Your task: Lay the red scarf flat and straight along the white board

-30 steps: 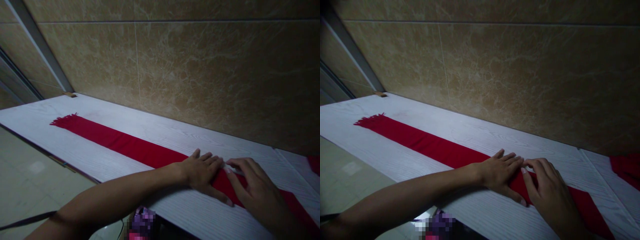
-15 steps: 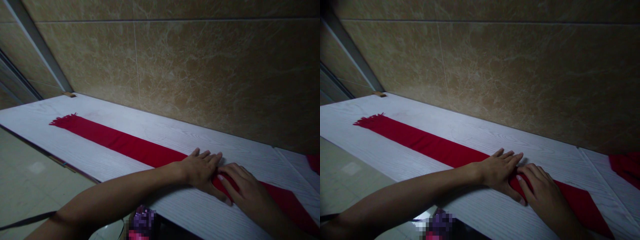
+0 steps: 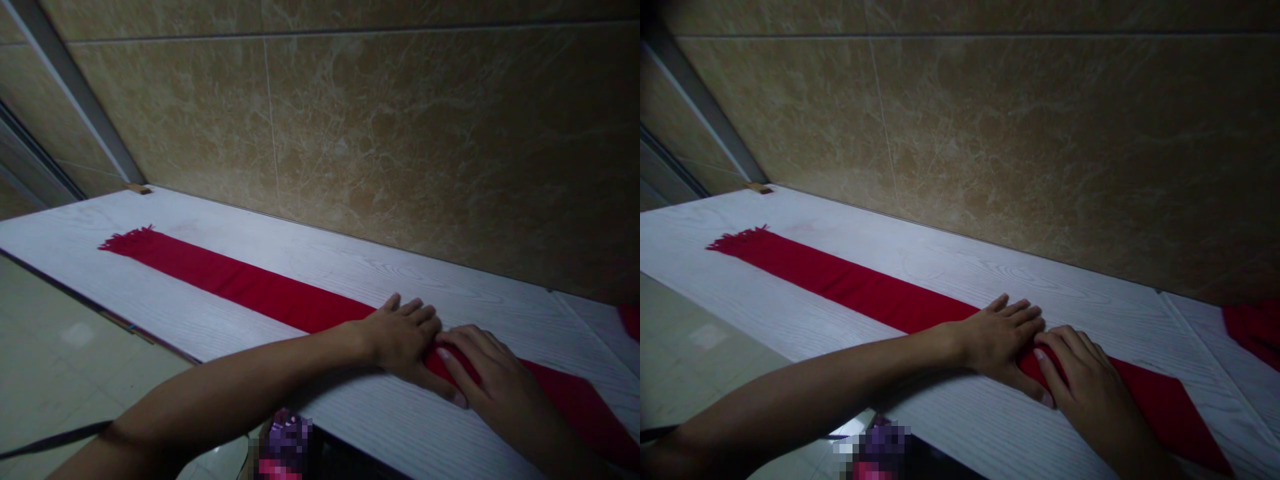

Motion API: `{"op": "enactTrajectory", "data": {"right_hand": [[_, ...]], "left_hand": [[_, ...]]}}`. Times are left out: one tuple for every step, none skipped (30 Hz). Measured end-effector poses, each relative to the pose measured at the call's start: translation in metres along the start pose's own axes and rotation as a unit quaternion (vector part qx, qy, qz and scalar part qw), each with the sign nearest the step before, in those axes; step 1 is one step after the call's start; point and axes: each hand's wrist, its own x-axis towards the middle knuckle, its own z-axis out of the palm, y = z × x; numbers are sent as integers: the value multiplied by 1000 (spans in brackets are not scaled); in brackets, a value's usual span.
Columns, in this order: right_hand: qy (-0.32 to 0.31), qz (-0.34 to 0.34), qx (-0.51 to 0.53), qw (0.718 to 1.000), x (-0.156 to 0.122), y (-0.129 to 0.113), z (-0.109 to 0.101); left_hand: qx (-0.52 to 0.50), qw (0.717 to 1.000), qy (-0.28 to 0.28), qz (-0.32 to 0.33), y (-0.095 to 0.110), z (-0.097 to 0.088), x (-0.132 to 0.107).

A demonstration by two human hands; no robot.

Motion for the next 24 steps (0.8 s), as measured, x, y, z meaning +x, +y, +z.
{"op": "enactTrajectory", "data": {"right_hand": [[1, -1, -2, 1000, 0, 0, 0], [2, -4, -3, 1000, 0, 0, 0], [3, -7, -4, 1000, 0, 0, 0], [4, -9, -5, 1000, 0, -1, -1], [3, -10, -5, 1000, 1, -1, -1], [2, -10, -5, 1000, 1, -1, -1], [2, -11, -4, 1000, 0, -1, -1], [2, -12, -5, 1000, 0, -1, -2], [2, -15, -5, 1000, 0, -1, -2], [2, -16, -6, 1000, 0, 0, -2], [2, -16, -7, 1000, -1, 0, -2], [3, -15, -8, 1000, -1, 0, -2], [3, -13, -9, 1000, -1, 0, -2], [3, -12, -8, 1000, -2, 0, -2], [4, -12, -8, 1000, -2, 0, -1], [3, -12, -7, 1000, -1, 0, -1], [3, -14, -6, 1000, -1, 0, -1], [2, -15, -6, 1000, -1, 0, 0], [3, -16, -6, 1000, 0, 0, 0], [4, -16, -7, 1000, 0, 0, 1], [5, -16, -9, 1000, 0, 1, 1], [6, -16, -10, 1000, 0, 1, 1], [7, -17, -12, 1000, -1, 2, 1], [7, -18, -13, 1000, -1, 2, 1]], "left_hand": [[2, 1000, -1, 0, 0, -1, 0], [4, 1000, -2, 1, 0, -1, 0], [3, 1000, -2, 2, 0, -1, 0], [2, 1000, -2, 3, -1, 0, 0], [-1, 1000, -2, 4, -2, 1, 0], [-3, 1000, -2, 5, -2, 2, 1], [-4, 1000, -2, 6, -3, 3, 1], [-4, 1000, -2, 7, -3, 4, 1], [-4, 1000, 0, 8, -4, 5, 2], [-5, 1000, 1, 8, -4, 5, 2], [-5, 1000, 2, 9, -4, 5, 2], [-5, 1000, 3, 10, -4, 5, 2], [-3, 1000, 3, 10, -3, 5, 2], [-1, 1000, 2, 10, -3, 5, 2], [1, 1000, 0, 10, -3, 5, 2], [4, 1000, 0, 9, -2, 5, 1], [7, 1000, -1, 9, -2, 4, 1], [10, 1000, -1, 9, -1, 4, 1], [13, 1000, -1, 9, -1, 4, 1], [14, 1000, -1, 10, -1, 4, 1], [16, 1000, -1, 9, 0, 3, 1], [16, 1000, -1, 9, 0, 3, 1], [15, 1000, 1, 9, 0, 3, 0], [13, 1000, 1, 9, 0, 3, 0]]}}
